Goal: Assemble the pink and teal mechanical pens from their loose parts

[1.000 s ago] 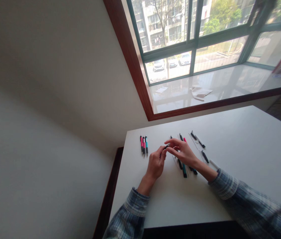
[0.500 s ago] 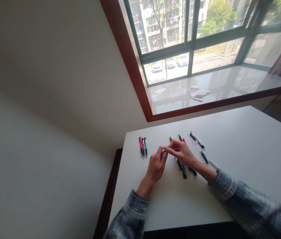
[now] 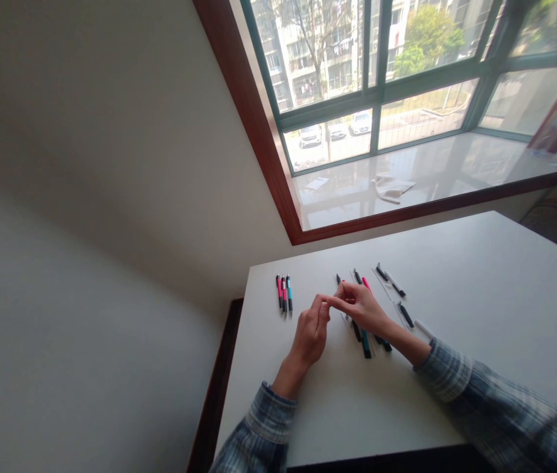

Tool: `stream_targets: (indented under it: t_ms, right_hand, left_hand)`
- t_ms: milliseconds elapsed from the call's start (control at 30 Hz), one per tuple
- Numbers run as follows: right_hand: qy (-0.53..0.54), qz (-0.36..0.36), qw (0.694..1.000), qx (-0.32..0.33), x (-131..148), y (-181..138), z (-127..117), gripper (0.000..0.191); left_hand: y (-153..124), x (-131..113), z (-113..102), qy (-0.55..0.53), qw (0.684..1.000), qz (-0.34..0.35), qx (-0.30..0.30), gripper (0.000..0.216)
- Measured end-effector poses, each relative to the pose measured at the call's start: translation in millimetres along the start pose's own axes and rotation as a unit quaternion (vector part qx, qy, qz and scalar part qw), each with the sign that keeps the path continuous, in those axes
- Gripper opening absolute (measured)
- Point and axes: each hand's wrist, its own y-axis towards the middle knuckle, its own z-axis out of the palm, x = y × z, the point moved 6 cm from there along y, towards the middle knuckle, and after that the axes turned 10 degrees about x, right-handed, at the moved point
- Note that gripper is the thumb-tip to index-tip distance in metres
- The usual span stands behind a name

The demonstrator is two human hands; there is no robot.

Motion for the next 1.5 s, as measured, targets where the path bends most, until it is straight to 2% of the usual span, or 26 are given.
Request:
stream_targets:
  t_ms: [100,300,433,533,767,1100,1200,1333,1400,1500]
  right_hand:
    - [0.012,0.001,1.000,0.002,0.5,0.7,-0.8,0.039]
    - [0.043,-0.021,0.996,0.069,6.0,2.2,4.0,0.035]
    - [0.041,-0.019,0.997,0.055,5.8,2.8,3.1,0.031]
    - [0.039,-0.007,0.999,0.033,3.1,3.1,2.0,0.034]
    - [0.018,0.001,1.000,0.017,-2.5,2.1,2.8,0.040]
    - [-0.022,-0.005,0.999,-0.041,0.8,1.1,-3.0,0.047]
    - [0.025,0.013,0.997,-0.066,-3.3,1.8,-7.5,0.054]
    - [0.124,0.044,0.990,-0.054,-11.1,5.0,-10.0,0.055]
    - [0.161,0.041,0.983,-0.082,-12.3,5.9,-16.0,0.053]
    - [0.216,0.038,0.967,-0.131,-13.2,6.3,-25.7,0.052]
  left_hand:
    - [1.6,-1.8,1.7,0.015,1.000,0.006,0.012,0.031]
    - [2.5,1.2,-0.7,0.008,1.000,-0.003,0.004,0.030]
    - [0.2,0.5,-0.9,0.021,1.000,0.001,0.001,0.021]
    - [-1.3,0.8,0.8,0.034,0.999,-0.006,-0.005,0.013]
    - [-1.7,0.3,5.5,0.017,1.000,-0.016,0.000,0.028]
    - [-2.4,-4.6,10.3,-0.007,0.999,0.012,0.049,0.058]
    - [-3.1,-9.6,12.6,-0.025,0.994,0.050,0.091,0.075]
    - [-5.9,-16.6,12.9,-0.048,0.987,0.085,0.127,0.090]
    - [-6.7,-20.8,11.2,-0.067,0.984,0.099,0.134,0.086]
    - [-6.4,-25.9,10.7,-0.121,0.973,0.107,0.164,0.064]
